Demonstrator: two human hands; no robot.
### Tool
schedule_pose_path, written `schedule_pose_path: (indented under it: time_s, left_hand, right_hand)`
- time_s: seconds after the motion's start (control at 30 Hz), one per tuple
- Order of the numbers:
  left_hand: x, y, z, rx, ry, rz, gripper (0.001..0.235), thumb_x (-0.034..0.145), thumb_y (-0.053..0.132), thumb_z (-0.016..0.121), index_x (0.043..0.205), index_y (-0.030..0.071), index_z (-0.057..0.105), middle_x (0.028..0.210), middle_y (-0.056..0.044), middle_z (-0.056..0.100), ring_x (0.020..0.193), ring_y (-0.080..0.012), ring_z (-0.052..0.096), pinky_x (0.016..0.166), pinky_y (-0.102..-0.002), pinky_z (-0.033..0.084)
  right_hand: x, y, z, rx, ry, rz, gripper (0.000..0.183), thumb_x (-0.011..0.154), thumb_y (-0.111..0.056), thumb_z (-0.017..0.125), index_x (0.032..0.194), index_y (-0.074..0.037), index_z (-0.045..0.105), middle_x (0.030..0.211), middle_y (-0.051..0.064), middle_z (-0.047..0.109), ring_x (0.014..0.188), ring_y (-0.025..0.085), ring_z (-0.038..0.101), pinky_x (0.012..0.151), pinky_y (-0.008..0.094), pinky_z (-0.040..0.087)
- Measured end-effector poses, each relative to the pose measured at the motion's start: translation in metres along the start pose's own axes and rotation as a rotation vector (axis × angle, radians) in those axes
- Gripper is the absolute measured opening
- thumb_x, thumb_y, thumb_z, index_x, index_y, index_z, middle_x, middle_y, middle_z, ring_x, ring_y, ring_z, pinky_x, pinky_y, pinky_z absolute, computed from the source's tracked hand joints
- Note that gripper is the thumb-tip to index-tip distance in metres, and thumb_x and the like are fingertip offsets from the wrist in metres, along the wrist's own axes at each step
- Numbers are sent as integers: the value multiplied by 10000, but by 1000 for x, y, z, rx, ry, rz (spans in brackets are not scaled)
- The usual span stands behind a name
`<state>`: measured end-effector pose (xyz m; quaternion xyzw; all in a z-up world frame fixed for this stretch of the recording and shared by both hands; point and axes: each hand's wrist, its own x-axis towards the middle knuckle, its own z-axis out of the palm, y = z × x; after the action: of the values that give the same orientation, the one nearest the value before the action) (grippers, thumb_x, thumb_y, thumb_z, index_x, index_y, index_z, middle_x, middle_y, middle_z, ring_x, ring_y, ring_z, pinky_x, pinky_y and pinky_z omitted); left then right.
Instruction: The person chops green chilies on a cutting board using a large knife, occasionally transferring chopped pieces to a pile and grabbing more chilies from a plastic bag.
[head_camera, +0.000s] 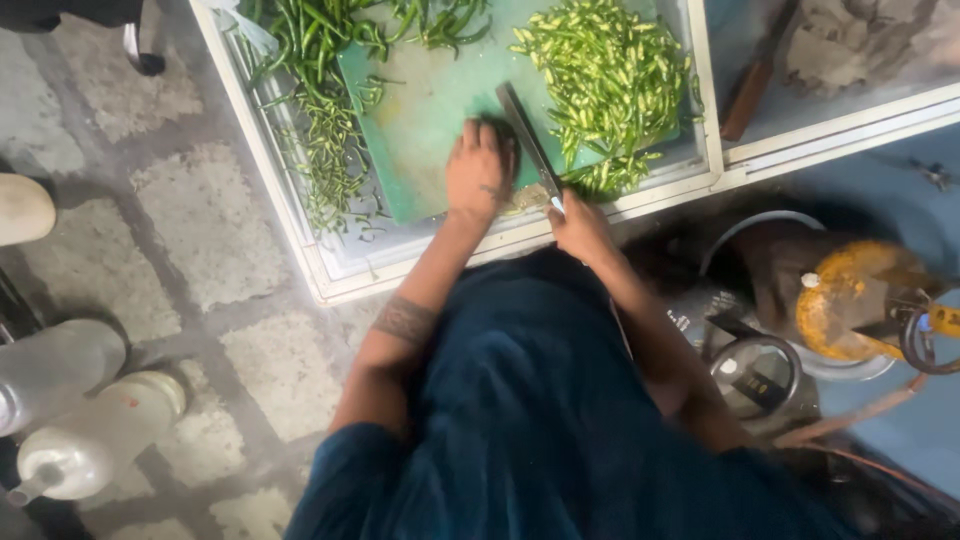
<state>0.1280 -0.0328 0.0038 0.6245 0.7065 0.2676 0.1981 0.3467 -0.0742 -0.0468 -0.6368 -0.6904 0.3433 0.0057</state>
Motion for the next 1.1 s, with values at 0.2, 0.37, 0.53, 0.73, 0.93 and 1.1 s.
schedule_pose_path:
  time_s: [0.2,0.37,0.53,0.73,0.93,1.1]
  left_hand:
    - [0,5,-16,-253,-117,-60,276,981,215,657,1216,76,620,963,-226,705,872,-467,687,760,-531,572]
    - [26,-8,-49,-28,-46,299,193,781,154,733,969,144,690,998,-152,716,863,-407,691,775,-488,575]
    - [31,-23,-27,-125,-297,314,173,841,84,727,1009,115,708,1067,-147,701,929,-376,697,825,-470,562]
    - [23,-21,-7,0,-322,385,192,840,56,680,1030,79,695,1150,-165,679,986,-369,694,836,-459,571]
    - [37,-19,-8,157,-383,544,288,808,63,636,1091,50,692,1213,-167,672,1000,-346,699,829,-436,581]
    - [34,-19,-6,202,-411,563,323,813,55,627,1127,73,698,1210,-158,672,1058,-329,692,876,-421,582]
  right_hand:
    - [-7,-32,-41,84,-82,60,317,1025,-317,576,1080,-6,580,707,197,721,606,313,724,712,462,570]
    - [-16,-34,-43,172,-112,157,313,1006,-311,559,1086,-8,550,768,190,708,604,332,729,668,478,580]
    - [-6,-2,5,-81,120,-179,305,1023,-309,616,1034,-6,584,828,233,713,746,439,684,734,543,523]
    - [-20,-21,-44,-72,-209,-12,303,1017,-289,617,1048,10,583,852,255,712,779,454,678,735,546,529]
    - [-22,-12,-24,-117,-137,-95,310,1011,-268,610,1075,33,579,837,257,711,755,438,686,720,533,544]
    - [4,-30,-23,-129,-89,-80,330,1027,-272,571,1110,48,563,804,258,712,733,437,703,734,530,553]
